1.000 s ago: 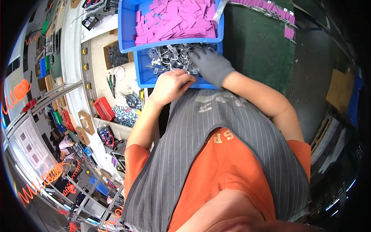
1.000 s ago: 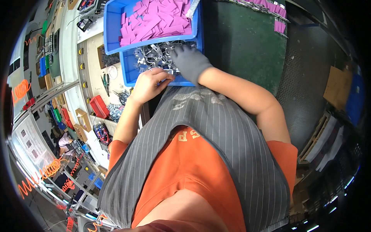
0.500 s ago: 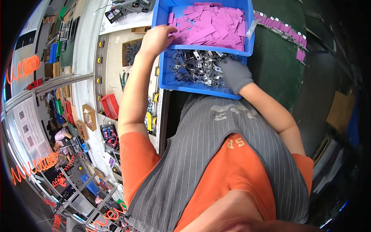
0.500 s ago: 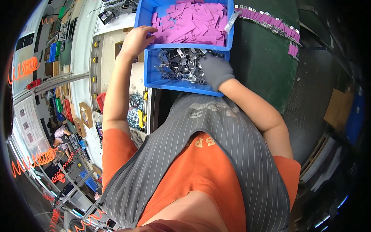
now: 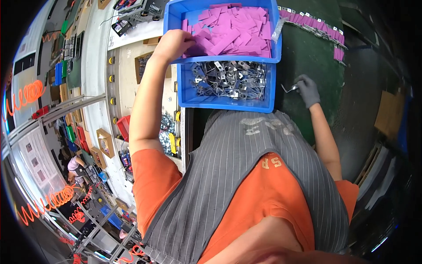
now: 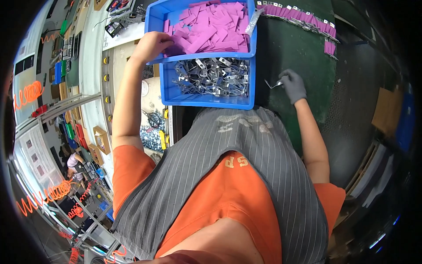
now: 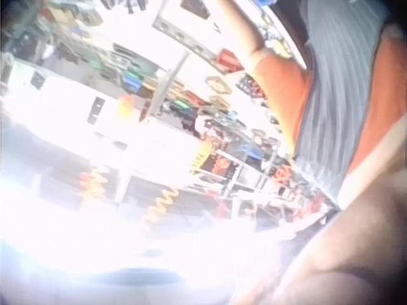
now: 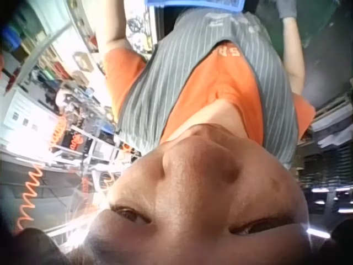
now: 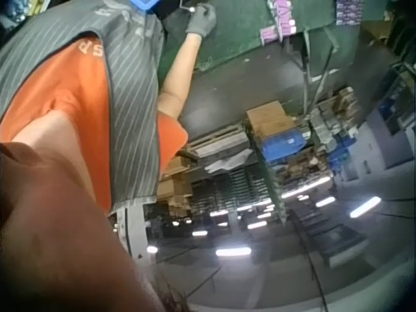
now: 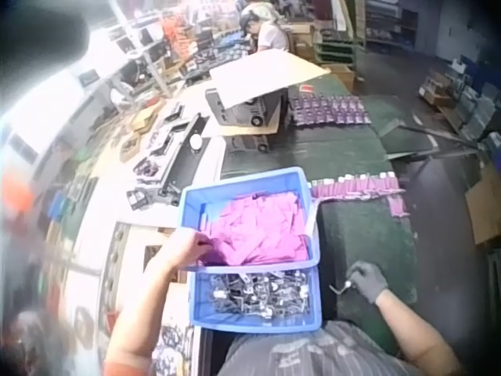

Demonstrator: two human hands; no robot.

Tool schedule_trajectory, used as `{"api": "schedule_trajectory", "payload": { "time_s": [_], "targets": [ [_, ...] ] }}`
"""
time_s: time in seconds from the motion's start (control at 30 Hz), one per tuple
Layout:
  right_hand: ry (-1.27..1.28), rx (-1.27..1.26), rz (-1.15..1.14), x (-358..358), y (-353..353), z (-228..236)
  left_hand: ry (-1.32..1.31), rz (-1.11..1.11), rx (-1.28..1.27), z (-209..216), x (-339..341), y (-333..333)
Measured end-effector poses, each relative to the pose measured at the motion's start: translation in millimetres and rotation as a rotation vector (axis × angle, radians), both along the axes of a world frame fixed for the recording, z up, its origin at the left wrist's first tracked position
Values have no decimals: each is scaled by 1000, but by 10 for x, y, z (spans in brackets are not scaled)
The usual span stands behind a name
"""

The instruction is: Assembling pink plastic tags with metal clips at a workshop bench.

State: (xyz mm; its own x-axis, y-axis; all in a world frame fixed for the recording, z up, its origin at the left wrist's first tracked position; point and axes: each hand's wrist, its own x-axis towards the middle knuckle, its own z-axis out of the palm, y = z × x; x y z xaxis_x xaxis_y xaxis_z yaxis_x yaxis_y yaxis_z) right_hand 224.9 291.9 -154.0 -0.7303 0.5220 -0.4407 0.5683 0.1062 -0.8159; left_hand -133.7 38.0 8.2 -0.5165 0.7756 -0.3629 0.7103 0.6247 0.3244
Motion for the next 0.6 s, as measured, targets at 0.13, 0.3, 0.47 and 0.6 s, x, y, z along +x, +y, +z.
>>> {"api": "schedule_trajectory", "payload": {
  "time_s": [0.13, 0.3, 0.47, 0.6],
  "targets": [
    [-257, 907, 181, -140, -214, -111, -323, 285, 182, -69, 82, -38],
    [-178, 1019, 272, -279, -402, 263, -431, 440, 561, -84, 281, -147],
    [-315, 775, 556, -132, -553, -68, -860, 696, 828, 98, 635, -103],
    [-187, 668, 453, -83, -517, -101, -944, 611, 789, 84, 888, -101]
  ]
}}
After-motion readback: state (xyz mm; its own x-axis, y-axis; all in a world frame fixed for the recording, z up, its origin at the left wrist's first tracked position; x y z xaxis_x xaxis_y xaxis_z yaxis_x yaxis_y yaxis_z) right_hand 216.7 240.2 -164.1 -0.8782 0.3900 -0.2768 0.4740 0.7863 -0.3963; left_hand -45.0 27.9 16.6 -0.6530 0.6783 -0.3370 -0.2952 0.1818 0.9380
